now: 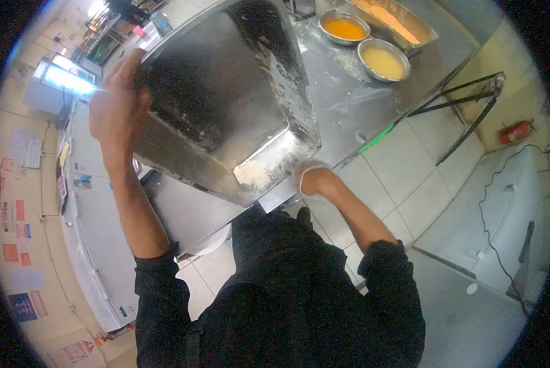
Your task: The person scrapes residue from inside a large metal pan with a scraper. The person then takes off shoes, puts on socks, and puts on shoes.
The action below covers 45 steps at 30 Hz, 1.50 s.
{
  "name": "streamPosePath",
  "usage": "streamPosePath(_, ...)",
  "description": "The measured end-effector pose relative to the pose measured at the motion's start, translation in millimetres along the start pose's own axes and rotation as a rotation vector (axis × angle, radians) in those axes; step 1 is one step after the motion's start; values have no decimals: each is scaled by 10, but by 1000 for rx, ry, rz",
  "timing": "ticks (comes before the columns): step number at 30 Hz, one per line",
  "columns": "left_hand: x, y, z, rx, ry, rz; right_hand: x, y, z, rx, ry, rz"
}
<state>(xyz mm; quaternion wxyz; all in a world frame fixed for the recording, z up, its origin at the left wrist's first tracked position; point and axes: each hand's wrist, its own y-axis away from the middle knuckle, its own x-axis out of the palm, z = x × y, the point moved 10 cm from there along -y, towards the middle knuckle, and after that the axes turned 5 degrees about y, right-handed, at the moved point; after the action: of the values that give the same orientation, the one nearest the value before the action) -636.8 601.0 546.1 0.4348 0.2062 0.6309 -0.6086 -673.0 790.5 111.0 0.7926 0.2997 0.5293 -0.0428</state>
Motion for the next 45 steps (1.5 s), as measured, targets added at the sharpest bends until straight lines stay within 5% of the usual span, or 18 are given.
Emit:
streamPosePath(1, 2, -4, 26, -13, 6, -3, -405, 251, 187, 96, -79, -131)
streamPosePath(7, -28, 34, 15, 55, -6, -95, -139, 156, 526, 79, 42, -40)
streamPosePath(10, 49, 53, 36, -78, -1, 63, -89, 2, 717, 77, 39, 60)
streamPosePath(20, -145, 69, -151, -105, -130, -125, -133, -533, 696, 114, 60, -172)
streamPosePath(26, -89, 82, -51, -87, -45, -141, -67, -282, 708, 142, 59, -27)
streamPosePath(28, -75, 80, -38, -62, -33, -144, -449, -343, 792, -13, -203, -330)
streamPosePath(32, -67, 122, -95, 11, -10, -172, -103, -838, 427, 56, 8, -32)
streamPosePath(37, -47, 73, -39, 24, 33, -171, -75, -543, 599, 51, -45, 0)
streamPosePath(39, -53, 76, -77, 47, 13, -212, 40, -534, 464, 224, -72, 33)
streamPosePath(45, -83, 121, -99, 108, -15, -281, -12, -774, 520, 58, 92, 26)
